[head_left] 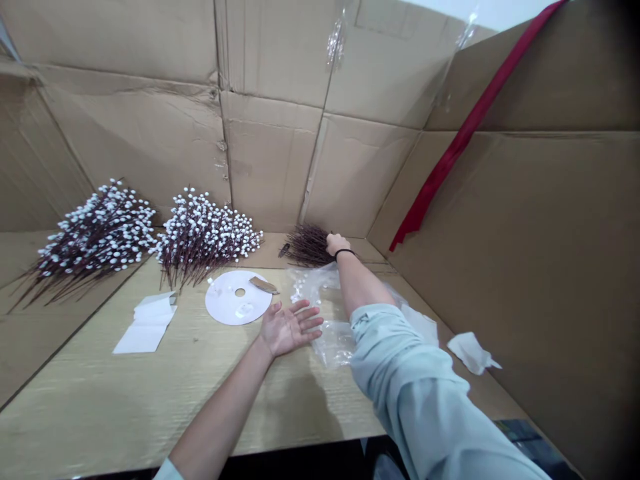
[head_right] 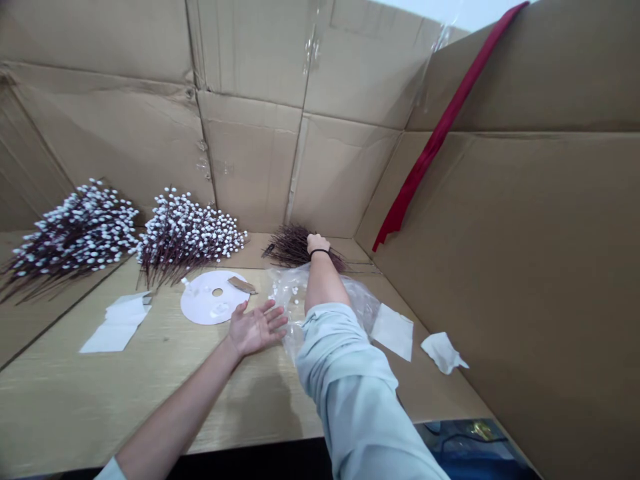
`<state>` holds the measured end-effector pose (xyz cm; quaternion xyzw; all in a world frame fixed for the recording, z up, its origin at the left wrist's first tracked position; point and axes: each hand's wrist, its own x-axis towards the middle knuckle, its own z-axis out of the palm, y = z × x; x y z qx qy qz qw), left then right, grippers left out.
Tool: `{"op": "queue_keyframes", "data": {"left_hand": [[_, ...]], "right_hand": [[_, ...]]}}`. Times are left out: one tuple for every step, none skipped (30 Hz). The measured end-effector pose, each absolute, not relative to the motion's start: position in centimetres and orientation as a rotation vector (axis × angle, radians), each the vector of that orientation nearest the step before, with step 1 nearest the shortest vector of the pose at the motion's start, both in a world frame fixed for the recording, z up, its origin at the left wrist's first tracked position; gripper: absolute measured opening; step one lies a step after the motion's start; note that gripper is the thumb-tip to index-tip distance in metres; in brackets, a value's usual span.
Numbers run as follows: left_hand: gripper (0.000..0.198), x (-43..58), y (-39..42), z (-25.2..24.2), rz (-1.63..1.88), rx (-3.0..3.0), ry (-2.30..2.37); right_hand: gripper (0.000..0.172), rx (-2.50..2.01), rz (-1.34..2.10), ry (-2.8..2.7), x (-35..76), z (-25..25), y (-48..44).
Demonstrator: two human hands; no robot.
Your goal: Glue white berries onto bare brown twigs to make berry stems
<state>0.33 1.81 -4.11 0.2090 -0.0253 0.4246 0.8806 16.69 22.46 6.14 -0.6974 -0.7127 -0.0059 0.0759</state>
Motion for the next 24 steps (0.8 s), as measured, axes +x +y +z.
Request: {"op": "queue_keyframes", "data": {"left_hand": [[0.046,0.3,1.8,-4.1,0.880,0.447,-0.051],[0.048,0.3,1.7,-4.2,0.874,0.457,-0.050],[0.049,0.3,1.7,-4.2,0.868,0.468,-0.051],[0.051,0.3,1.7,-4.2,0.860,0.479,-0.053],[0.052,0.3,1.6,-4.1,0.853,0.488,-0.055],[0.053,0.3,1.6,-3.9,0.851,0.492,-0.054],[0.052,0.4,1.6,-3.6,0.859,0.490,-0.043],[0.050,0.4,1.6,-3.3,0.888,0.479,-0.018],[0.046,0.3,1.7,-2.8,0.943,0.460,0.025],[0.040,0.3,1.8,-2.3,1.020,0.437,0.085],[0.032,0.1,1.9,-1.7,1.107,0.412,0.162],[0.025,-0.1,2.0,-1.0,1.199,0.399,0.249],[0.020,-0.5,2.1,-0.4,1.274,0.407,0.337],[0.017,-0.9,2.1,0.2,1.321,0.443,0.425],[0.019,-1.4,2.2,0.7,1.363,0.528,0.499],[0.024,-2.0,2.2,1.3,1.414,0.649,0.569],[0.028,-2.6,2.2,1.8,1.486,0.760,0.636],[0.032,-3.3,2.2,2.4,1.530,0.870,0.694],[0.036,-3.8,2.2,2.9,1.564,0.958,0.740],[0.038,-4.4,2.1,3.4,1.604,1.016,0.764],[0.037,-4.9,2.1,3.9,1.612,1.071,0.766],[0.035,-5.3,2.0,4.4,1.601,1.129,0.759],[0.029,-5.7,1.9,4.7,1.566,1.191,0.756],[0.025,-6.1,1.8,5.0,1.502,1.239,0.765]], "right_hand": [[0.025,-2.085,-0.003,-2.105,16.8,6.6,22.5],[0.025,-2.072,0.018,-2.073,16.9,7.2,22.6],[0.024,-2.049,0.045,-2.048,17.0,7.8,22.7],[0.023,-2.011,0.077,-2.034,17.0,8.4,22.6],[0.020,-1.963,0.112,-2.026,17.0,9.1,22.5],[0.018,-1.906,0.148,-2.021,16.9,9.8,22.2],[0.016,-1.840,0.183,-2.017,16.7,10.4,21.7],[0.016,-1.772,0.212,-2.011,16.4,11.0,21.1],[0.017,-1.703,0.233,-2.005,16.0,11.5,20.3],[0.019,-1.621,0.252,-1.997,15.5,11.9,19.3],[0.019,-1.539,0.272,-1.985,14.9,12.2,18.2],[0.017,-1.440,0.298,-1.969,14.3,12.5,17.0],[0.015,-1.281,0.367,-1.923,13.6,12.6,15.8],[0.015,-1.157,0.463,-1.886,12.9,12.6,14.5],[0.017,-1.063,0.556,-1.847,12.2,12.6,13.2],[0.020,-0.990,0.654,-1.807,11.5,12.6,12.0],[0.023,-0.929,0.755,-1.779,10.8,12.6,10.8],[0.026,-0.866,0.837,-1.746,10.1,12.5,9.8],[0.027,-0.809,0.900,-1.717,9.4,12.5,8.9],[0.028,-0.761,0.951,-1.696,8.7,12.5,8.2],[0.028,-0.724,0.992,-1.676,8.1,12.5,7.6],[0.027,-0.701,1.027,-1.663,7.5,12.4,7.2],[0.027,-0.687,1.058,-1.651,6.9,12.2,6.9],[0.027,-0.681,1.086,-1.635,6.3,12.1,6.7]]}}
